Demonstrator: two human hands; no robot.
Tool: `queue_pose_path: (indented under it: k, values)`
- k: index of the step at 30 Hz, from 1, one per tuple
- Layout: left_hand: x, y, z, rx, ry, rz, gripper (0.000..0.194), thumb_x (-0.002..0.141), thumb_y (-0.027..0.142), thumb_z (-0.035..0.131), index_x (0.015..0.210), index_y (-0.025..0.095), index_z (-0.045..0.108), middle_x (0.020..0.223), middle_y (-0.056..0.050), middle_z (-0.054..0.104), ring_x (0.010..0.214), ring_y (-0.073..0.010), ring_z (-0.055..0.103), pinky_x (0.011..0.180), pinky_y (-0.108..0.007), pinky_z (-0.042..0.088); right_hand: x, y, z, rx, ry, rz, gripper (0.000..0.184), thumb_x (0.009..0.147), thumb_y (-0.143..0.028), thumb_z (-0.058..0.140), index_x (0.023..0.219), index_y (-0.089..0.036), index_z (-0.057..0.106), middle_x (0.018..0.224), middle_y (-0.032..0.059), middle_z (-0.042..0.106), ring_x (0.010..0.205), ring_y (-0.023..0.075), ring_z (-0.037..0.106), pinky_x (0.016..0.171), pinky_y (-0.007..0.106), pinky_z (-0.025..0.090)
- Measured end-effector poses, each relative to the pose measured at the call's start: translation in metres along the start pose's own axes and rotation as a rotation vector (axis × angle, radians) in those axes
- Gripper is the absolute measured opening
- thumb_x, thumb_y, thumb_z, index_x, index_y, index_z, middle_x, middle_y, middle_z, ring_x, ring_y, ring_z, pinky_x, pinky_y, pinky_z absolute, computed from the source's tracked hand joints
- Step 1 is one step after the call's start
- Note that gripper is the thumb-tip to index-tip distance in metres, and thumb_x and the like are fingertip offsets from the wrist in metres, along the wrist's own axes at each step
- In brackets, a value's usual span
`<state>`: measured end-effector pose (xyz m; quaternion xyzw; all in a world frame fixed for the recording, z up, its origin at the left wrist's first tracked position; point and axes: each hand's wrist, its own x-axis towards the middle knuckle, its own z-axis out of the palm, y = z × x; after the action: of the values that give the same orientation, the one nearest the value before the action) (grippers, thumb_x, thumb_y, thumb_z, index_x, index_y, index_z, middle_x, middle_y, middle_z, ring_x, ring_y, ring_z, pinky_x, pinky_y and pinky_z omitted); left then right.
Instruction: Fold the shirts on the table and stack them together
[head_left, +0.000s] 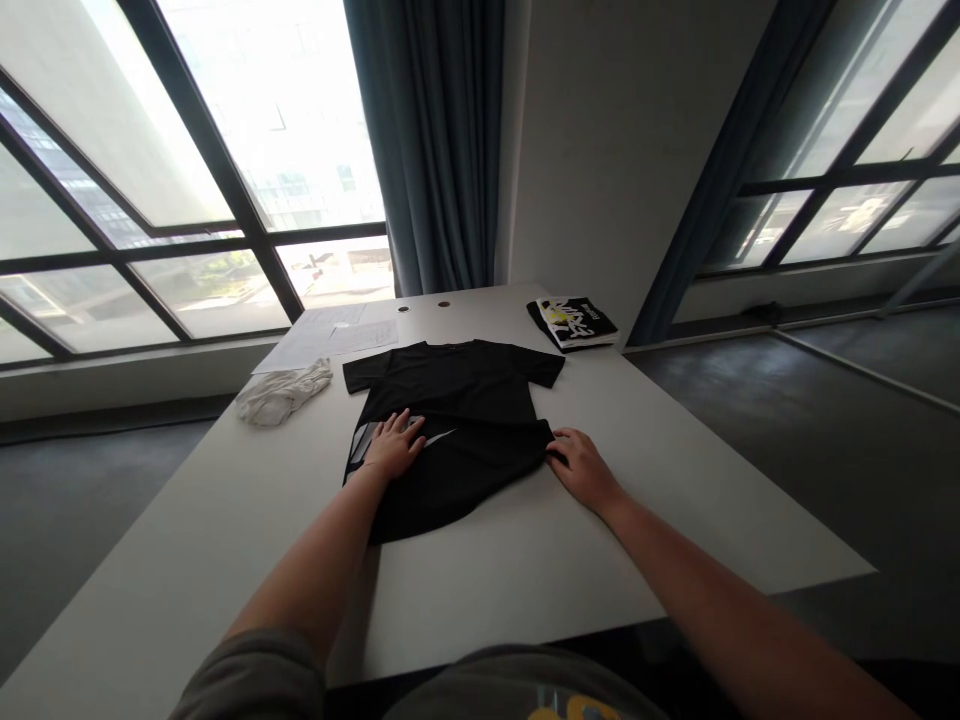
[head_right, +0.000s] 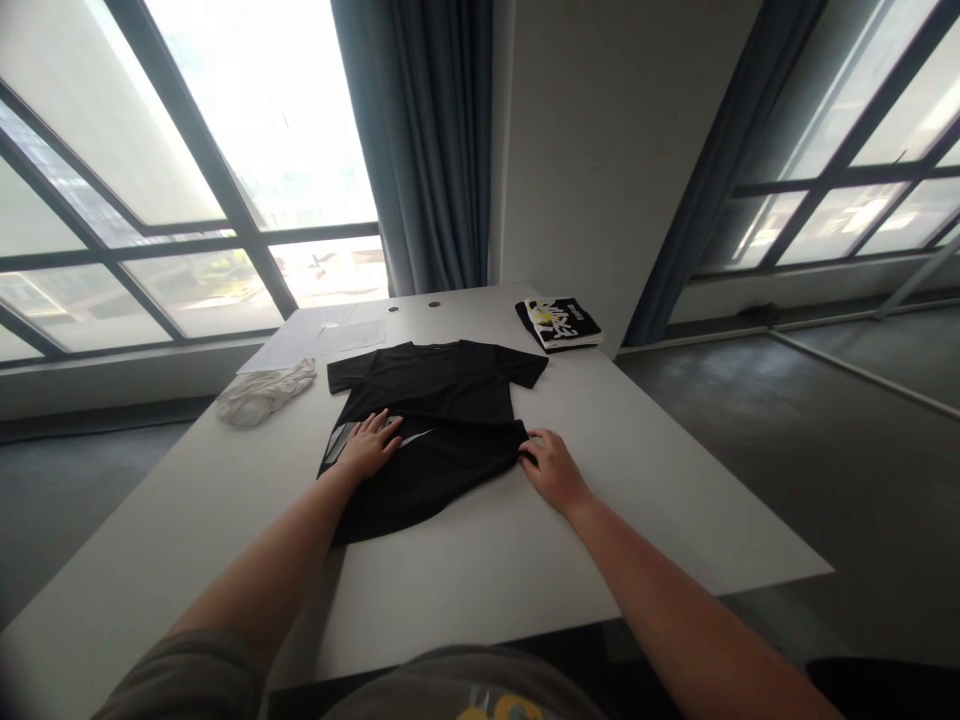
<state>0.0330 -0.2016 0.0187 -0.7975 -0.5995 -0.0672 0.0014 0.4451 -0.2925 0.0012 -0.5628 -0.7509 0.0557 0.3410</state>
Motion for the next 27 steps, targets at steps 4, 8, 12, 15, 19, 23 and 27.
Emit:
queue_pose_path:
  k: [4,8,12,15,19,23,27]
  values:
    - [-0.019,0.006,0.003,-0.002,0.192,0.001,0.048,0.104,0.045,0.046,0.150,0.035,0.058,0.157,-0.006,0.053,0.143,-0.0296,0.048,0.119,-0.048,0.036,-0.006,-0.004,-0.004,0.150,0.021,0.157,0.021,0.093,-0.042,0.053,0.093,-0.024,0.065,0.104,0.0104,0.069,0.107,0.0291,0.063,0.103,0.046,0.049]
    - [-0.039,0.009,0.003,-0.055,0.170,-0.033,0.041,0.103,0.042,0.049,0.137,0.031,0.069,0.142,-0.007,0.064,0.131,-0.0289,0.056,0.110,-0.046,0.044,-0.021,-0.020,-0.015,0.510,0.000,0.327,0.030,0.092,-0.055,0.057,0.097,-0.025,0.057,0.088,0.0028,0.067,0.086,0.0230,0.063,0.084,0.036,0.052]
    - [-0.044,0.009,-0.001,-0.094,0.160,-0.050,0.040,0.101,0.039,0.051,0.135,0.031,0.070,0.141,-0.007,0.064,0.132,-0.0294,0.056,0.109,-0.046,0.044,-0.029,-0.040,-0.022,0.896,0.020,0.471,0.041,0.084,-0.054,0.070,0.105,-0.027,0.048,0.094,0.0012,0.068,0.083,0.0207,0.065,0.074,0.032,0.053]
    - [-0.043,0.008,-0.003,-0.104,0.161,-0.061,0.039,0.100,0.038,0.053,0.135,0.031,0.070,0.141,-0.007,0.064,0.130,-0.0296,0.057,0.110,-0.047,0.044,-0.033,-0.046,-0.022,1.036,0.008,0.550,0.052,0.078,-0.052,0.075,0.113,-0.029,0.044,0.095,0.0000,0.069,0.079,0.0199,0.067,0.067,0.030,0.055]
    - [-0.045,0.008,-0.005,-0.119,0.138,-0.050,0.039,0.100,0.037,0.054,0.136,0.032,0.069,0.141,-0.006,0.064,0.131,-0.0286,0.057,0.110,-0.046,0.045,-0.043,-0.042,-0.028,0.831,-0.027,0.689,0.051,0.076,-0.055,0.071,0.112,-0.029,0.046,0.084,-0.0043,0.065,0.047,0.0122,0.052,0.039,0.024,0.039]
    - [-0.055,0.008,-0.008,-0.105,0.120,-0.034,0.039,0.099,0.036,0.055,0.136,0.033,0.067,0.143,-0.005,0.063,0.132,-0.0279,0.056,0.111,-0.046,0.044,-0.054,-0.041,-0.048,0.411,-0.391,0.656,0.023,0.082,-0.038,0.064,0.099,-0.025,0.054,0.075,-0.0039,0.062,0.048,0.0140,0.056,0.045,0.025,0.041]
    - [-0.070,0.009,-0.015,-0.080,0.079,0.004,0.035,0.101,0.034,0.051,0.131,0.031,0.068,0.144,-0.006,0.061,0.135,-0.0278,0.055,0.111,-0.047,0.044,-0.046,-0.054,-0.072,-0.091,-0.690,0.364,0.004,0.083,-0.024,0.068,0.081,-0.022,0.065,0.081,0.0024,0.071,0.076,0.0196,0.067,0.068,0.029,0.045]
